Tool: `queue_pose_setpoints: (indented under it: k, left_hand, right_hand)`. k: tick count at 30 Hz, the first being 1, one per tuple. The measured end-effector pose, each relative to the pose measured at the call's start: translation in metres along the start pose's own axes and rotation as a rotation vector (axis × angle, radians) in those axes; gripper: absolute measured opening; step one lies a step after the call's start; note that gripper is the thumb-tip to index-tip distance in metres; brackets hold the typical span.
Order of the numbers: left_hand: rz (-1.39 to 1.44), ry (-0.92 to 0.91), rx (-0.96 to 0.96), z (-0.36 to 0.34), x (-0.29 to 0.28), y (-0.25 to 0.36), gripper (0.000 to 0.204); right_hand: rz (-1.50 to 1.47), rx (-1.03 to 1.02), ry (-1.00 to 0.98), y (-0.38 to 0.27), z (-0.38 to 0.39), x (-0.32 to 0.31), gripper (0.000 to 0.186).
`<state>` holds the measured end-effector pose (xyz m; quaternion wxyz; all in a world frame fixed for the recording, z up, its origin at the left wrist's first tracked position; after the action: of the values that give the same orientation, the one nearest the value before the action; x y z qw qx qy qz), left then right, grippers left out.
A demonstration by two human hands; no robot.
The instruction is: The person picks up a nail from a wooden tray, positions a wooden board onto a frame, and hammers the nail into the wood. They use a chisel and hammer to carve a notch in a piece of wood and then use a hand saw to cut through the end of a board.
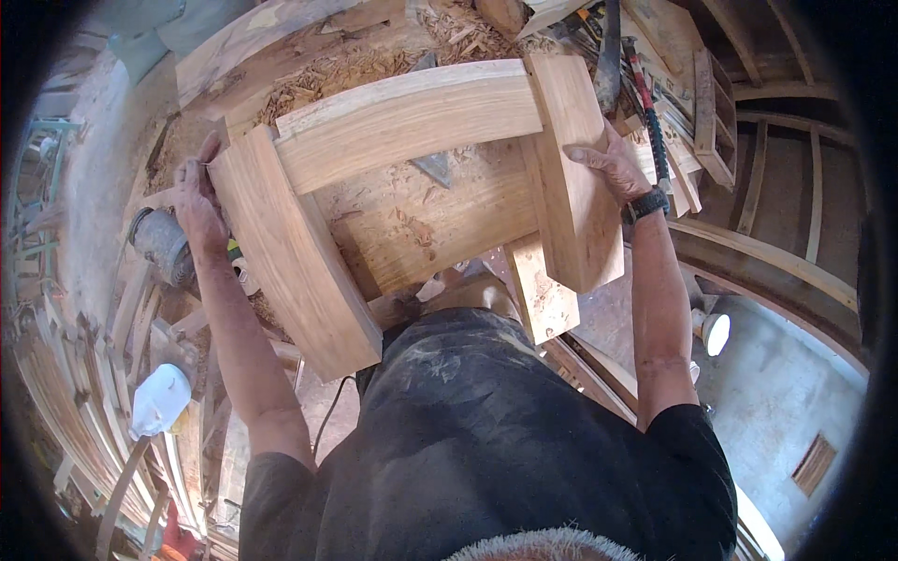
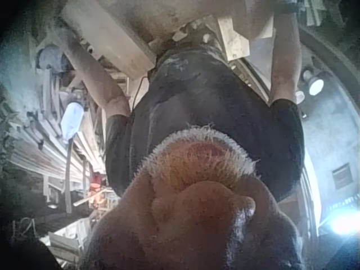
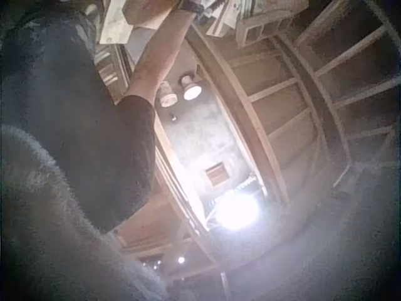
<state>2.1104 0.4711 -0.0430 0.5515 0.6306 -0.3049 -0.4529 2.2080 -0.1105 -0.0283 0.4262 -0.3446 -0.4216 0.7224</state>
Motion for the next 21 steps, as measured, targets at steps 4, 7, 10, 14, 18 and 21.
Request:
queue_pose_setpoints:
  k: [4, 7, 10, 14, 18, 21]
  left_hand:
    - [-0.037, -0.039, 0.028, 0.001, 0.005, -0.014, 0.045]
    - [-0.06, -0.028, -0.059, -0.008, 0.008, -0.02, 0.035]
    - [0.029, -0.049, -0.148, -0.011, 0.014, -0.026, 0.033]
    - [-0.114, -0.089, -0.084, -0.016, -0.001, -0.032, 0.035]
    - [0.06, -0.076, -0.077, -0.001, 0.018, -0.019, 0.038]
    - [0.491, 0.029, -0.162, 0.013, 0.033, -0.018, 0.04]
  right_hand:
    - [-0.043, 0.007, -0.001, -0.004, 0.001, 0.008, 0.109]
    - [0.03, 0.022, 0.021, -0.006, 0.001, 0.002, 0.106]
    - [0.198, 0.029, 0.051, -0.02, 0.004, 0.003, 0.103]
    - [0.356, -0.016, -0.029, -0.012, -0.008, -0.012, 0.094]
    - [0.141, 0.075, -0.01, 0.025, -0.021, -0.039, 0.1]
    - [-0.06, -0.034, 0.102, 0.007, -0.032, -0.018, 0.092]
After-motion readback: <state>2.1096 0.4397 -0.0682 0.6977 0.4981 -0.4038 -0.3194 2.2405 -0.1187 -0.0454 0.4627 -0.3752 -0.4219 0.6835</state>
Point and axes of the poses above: each hand's wrist, its own z-axis away from the middle knuckle, its own x-axis out of the palm, y = z × x, the point moved 8 cm from there along -z, towards the middle knuckle, and after that the axes turned 4 degrees about -y, right-handed, at the moved point
